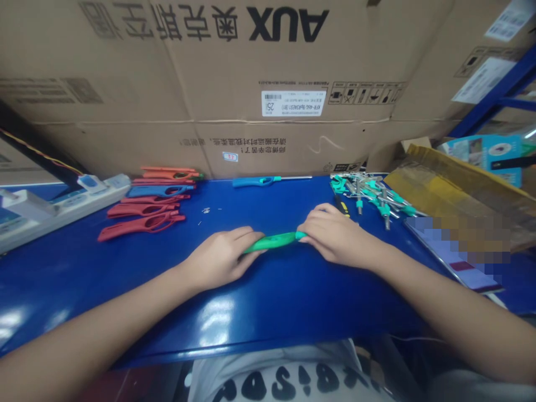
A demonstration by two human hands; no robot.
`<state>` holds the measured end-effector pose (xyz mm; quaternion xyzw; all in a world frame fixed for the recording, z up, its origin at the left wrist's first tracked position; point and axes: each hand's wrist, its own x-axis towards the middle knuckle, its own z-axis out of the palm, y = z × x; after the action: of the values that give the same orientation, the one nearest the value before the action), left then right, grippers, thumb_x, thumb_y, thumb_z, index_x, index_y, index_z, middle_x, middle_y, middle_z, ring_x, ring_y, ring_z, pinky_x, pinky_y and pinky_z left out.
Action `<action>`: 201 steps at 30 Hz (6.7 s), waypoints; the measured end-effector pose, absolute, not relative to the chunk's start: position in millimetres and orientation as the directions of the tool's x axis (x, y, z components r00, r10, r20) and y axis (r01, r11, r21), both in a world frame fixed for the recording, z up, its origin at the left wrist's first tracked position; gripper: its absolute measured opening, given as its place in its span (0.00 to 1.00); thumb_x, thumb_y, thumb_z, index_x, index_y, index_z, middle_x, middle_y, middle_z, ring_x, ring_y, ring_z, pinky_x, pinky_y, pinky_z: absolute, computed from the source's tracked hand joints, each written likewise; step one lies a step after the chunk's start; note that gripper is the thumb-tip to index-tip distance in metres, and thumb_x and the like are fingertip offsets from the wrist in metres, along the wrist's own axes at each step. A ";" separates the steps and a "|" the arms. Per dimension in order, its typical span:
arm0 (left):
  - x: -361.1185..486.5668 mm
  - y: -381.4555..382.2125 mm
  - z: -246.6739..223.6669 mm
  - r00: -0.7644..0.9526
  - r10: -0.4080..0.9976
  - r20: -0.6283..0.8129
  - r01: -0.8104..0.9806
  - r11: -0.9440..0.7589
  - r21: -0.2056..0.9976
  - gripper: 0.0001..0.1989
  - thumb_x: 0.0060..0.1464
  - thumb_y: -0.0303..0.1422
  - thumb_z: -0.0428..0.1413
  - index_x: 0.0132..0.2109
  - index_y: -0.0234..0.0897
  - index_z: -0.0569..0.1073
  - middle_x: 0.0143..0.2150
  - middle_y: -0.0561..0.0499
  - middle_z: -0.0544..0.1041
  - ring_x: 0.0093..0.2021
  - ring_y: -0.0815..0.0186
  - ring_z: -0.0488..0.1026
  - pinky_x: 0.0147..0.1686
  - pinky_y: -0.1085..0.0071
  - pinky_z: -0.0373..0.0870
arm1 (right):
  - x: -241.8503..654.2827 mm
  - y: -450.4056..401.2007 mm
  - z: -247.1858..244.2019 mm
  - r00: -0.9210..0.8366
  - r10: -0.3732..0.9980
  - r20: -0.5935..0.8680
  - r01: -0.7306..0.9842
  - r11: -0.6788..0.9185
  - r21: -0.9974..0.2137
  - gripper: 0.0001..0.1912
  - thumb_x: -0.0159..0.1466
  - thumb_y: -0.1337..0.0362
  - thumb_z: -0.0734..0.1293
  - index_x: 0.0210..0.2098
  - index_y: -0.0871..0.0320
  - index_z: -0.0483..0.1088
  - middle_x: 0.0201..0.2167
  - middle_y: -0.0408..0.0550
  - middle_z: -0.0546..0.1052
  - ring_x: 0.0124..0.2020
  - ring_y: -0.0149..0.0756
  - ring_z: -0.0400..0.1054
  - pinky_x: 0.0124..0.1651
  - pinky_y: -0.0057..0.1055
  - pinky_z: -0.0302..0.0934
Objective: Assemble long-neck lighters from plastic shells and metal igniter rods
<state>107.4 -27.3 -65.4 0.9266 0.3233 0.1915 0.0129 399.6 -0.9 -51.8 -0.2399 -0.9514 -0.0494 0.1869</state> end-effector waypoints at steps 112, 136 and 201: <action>123.9 -34.6 -73.4 0.368 0.857 0.361 0.344 -0.486 0.803 0.04 0.58 0.32 0.64 0.38 0.37 0.83 0.36 0.49 0.84 0.37 0.64 0.80 0.41 0.69 0.75 | 360.1 5.9 -50.6 -0.079 0.997 -0.011 -0.300 -0.034 -0.953 0.13 0.60 0.54 0.70 0.28 0.58 0.74 0.17 0.35 0.53 0.17 0.26 0.50 0.19 0.26 0.46; 130.6 -45.8 -75.4 0.530 0.756 0.385 0.370 -0.615 0.697 0.05 0.56 0.32 0.65 0.33 0.37 0.82 0.31 0.52 0.83 0.32 0.67 0.76 0.35 0.70 0.71 | 331.3 -16.7 5.4 -0.569 0.733 0.373 0.174 0.551 -0.816 0.09 0.69 0.59 0.65 0.44 0.57 0.67 0.32 0.42 0.71 0.25 0.26 0.65 0.26 0.24 0.61; 124.1 -25.0 -84.0 0.679 0.641 0.358 0.391 -0.728 0.563 0.18 0.63 0.32 0.57 0.59 0.38 0.72 0.55 0.45 0.78 0.56 0.58 0.74 0.58 0.58 0.70 | 340.3 -10.8 -11.9 -0.464 0.479 0.745 0.344 0.873 -0.347 0.19 0.73 0.55 0.60 0.58 0.55 0.70 0.47 0.52 0.79 0.38 0.35 0.74 0.40 0.33 0.71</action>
<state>124.1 -25.0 -84.0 0.8877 0.2905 0.2757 0.2269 340.3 -10.8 -11.9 -0.2414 -0.8523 0.0738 0.4581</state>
